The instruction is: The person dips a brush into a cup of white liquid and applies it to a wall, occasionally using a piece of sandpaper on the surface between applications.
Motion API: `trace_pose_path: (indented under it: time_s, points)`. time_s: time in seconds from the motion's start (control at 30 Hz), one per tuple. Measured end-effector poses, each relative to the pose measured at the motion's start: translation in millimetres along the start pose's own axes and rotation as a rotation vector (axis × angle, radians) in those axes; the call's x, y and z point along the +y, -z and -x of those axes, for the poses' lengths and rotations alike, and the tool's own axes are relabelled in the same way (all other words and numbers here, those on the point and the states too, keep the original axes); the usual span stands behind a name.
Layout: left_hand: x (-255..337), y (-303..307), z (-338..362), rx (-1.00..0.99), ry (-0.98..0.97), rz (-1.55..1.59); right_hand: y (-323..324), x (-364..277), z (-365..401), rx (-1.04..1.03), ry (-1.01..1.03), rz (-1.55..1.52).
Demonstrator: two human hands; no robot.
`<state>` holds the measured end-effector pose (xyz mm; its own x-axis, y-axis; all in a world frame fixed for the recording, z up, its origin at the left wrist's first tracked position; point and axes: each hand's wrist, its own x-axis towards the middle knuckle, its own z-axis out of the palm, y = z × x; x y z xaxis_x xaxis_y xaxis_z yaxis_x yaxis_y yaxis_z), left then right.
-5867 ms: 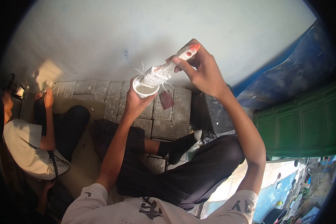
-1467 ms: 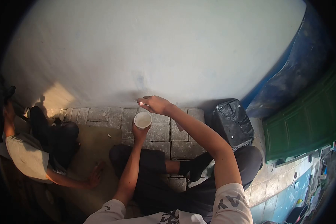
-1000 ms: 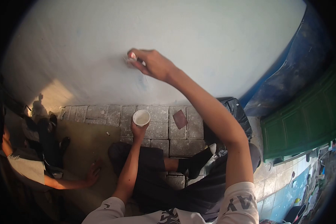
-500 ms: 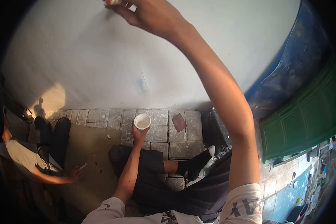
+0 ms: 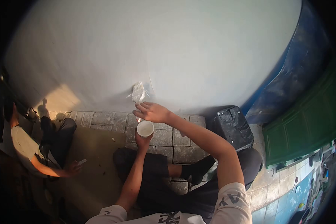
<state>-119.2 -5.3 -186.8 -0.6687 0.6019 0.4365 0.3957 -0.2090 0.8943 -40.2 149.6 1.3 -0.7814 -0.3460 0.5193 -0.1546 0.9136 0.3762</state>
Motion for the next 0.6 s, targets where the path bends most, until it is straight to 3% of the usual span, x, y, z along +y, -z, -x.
trace_pose_path:
  time_s: [0.23,0.37,0.43,0.5,0.57,0.6]
  points:
    - [4.5,18.2,23.5,0.192,0.073,-0.055,-50.1,-16.7,33.8,-0.106,-0.340,-0.390]
    - [3.4,20.5,25.0,0.255,0.088,-0.101,-45.6,-3.1,40.7,-0.191,-0.383,-0.475]
    - [-0.9,18.7,26.5,0.247,0.102,-0.104,-18.1,18.2,20.7,-0.045,-0.468,-0.503]
    - [-1.0,18.9,26.8,0.241,0.120,-0.110,28.7,48.4,-9.5,0.238,-0.553,-0.566]
    - [2.4,18.7,26.5,0.183,0.121,-0.105,94.8,77.3,-41.9,0.364,-0.677,-0.628]
    - [2.9,17.8,26.7,0.179,0.128,-0.108,121.3,86.3,-56.9,0.417,-0.645,-0.575]
